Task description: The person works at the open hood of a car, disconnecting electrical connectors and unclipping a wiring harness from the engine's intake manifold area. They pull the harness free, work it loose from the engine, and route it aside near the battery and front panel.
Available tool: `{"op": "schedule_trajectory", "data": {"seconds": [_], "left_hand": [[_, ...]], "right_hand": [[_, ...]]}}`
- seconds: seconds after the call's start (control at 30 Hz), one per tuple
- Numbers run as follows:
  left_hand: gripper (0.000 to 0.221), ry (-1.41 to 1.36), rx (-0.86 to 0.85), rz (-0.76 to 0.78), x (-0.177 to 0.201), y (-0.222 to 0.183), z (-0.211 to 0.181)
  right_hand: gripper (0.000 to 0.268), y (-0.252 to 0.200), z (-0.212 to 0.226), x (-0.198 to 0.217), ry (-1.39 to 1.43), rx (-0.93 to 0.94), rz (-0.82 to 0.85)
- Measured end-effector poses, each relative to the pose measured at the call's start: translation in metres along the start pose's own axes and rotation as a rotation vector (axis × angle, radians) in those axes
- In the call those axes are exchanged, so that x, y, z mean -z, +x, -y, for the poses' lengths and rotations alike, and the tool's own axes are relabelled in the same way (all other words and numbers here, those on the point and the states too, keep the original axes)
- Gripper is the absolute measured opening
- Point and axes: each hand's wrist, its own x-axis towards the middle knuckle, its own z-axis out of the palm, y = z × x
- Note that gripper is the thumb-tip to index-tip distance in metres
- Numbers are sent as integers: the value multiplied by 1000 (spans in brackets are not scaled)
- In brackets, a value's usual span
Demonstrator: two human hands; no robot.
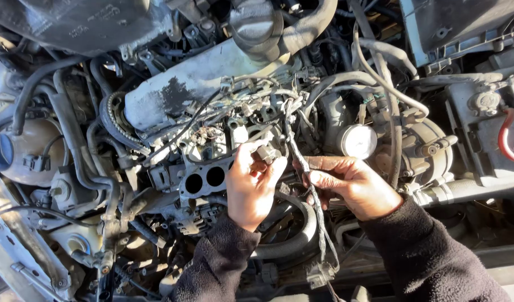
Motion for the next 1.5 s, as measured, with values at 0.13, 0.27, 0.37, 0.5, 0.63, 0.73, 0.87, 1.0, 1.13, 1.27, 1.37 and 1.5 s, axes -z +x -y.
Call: {"op": "schedule_trajectory", "data": {"seconds": [0.13,0.27,0.37,0.5,0.63,0.73,0.87,1.0,1.13,1.27,1.37,1.5], "left_hand": [[49,36,-74,16,2,4,-3],[46,25,-204,81,7,12,-14],[48,50,-267,123,11,16,-24],[52,174,-348,158,13,22,-26],[53,198,-344,179,13,18,-37],[57,178,-325,201,20,10,-48],[57,220,-350,137,29,-13,-42],[46,175,-440,66,38,-41,-19],[40,143,-331,85,37,-75,-24],[32,-24,-173,171,30,-108,-41],[46,-76,-157,331,24,-126,-56],[50,-57,-225,429,-2,-136,-59]], "right_hand": [[38,-1,-2,2,26,-36,-21],[39,-1,2,-2,35,-46,-45],[38,0,-2,1,53,-41,-33],[38,2,-8,5,62,-21,-4],[38,4,-19,10,46,32,22],[39,6,-22,12,16,63,36],[40,3,-17,12,63,-10,19],[39,2,-10,8,17,-40,13],[36,-2,8,7,93,-190,97],[26,-2,9,8,131,-193,79],[26,-3,13,6,161,-199,93],[31,-3,21,2,217,-174,163]]}}
